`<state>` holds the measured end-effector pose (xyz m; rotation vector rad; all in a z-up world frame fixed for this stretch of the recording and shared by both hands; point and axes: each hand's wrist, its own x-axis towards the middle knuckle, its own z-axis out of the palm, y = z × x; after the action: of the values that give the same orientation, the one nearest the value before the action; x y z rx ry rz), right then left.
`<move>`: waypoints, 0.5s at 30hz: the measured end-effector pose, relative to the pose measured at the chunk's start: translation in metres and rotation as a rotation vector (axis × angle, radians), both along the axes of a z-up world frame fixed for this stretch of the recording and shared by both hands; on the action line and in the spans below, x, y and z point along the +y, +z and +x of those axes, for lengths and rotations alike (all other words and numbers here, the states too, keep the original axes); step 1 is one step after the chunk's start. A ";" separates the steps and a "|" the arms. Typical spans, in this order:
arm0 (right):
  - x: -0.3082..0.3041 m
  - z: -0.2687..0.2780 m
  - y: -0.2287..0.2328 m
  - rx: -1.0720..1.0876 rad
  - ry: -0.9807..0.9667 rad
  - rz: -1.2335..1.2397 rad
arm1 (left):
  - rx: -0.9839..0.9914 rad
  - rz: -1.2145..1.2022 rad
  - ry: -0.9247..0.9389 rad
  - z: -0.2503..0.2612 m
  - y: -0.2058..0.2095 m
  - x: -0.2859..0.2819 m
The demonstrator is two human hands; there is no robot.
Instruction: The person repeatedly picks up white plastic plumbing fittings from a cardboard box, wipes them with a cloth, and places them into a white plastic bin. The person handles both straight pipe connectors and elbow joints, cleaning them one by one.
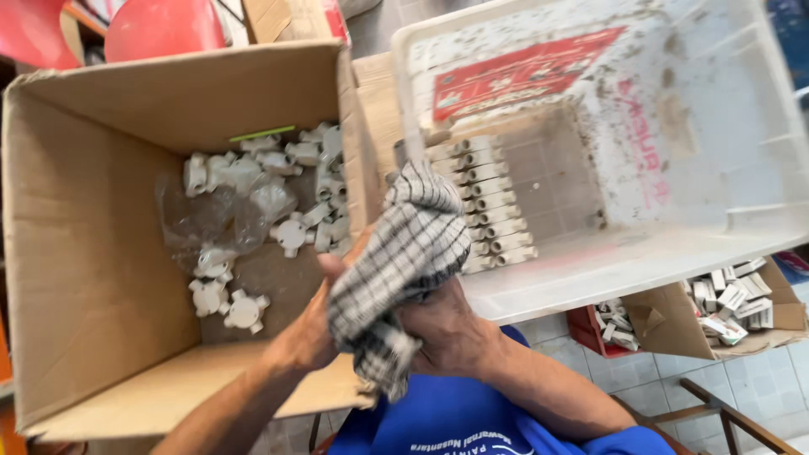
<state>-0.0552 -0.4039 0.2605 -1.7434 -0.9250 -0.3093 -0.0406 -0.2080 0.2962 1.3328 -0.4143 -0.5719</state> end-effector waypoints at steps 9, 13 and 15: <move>-0.104 0.024 0.026 0.113 -0.556 0.137 | -0.113 0.196 -0.025 0.012 -0.016 -0.130; -0.189 0.019 -0.047 -0.216 -0.825 -0.200 | 0.527 -0.274 0.139 0.031 -0.016 -0.183; -0.227 0.006 -0.085 -0.352 -0.950 -0.353 | 0.777 -0.334 0.249 0.047 -0.002 -0.207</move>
<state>-0.0491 -0.6313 0.1755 -2.4260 -0.3189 -1.1477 0.0067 -0.4147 0.2937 0.7438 0.2826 -0.7225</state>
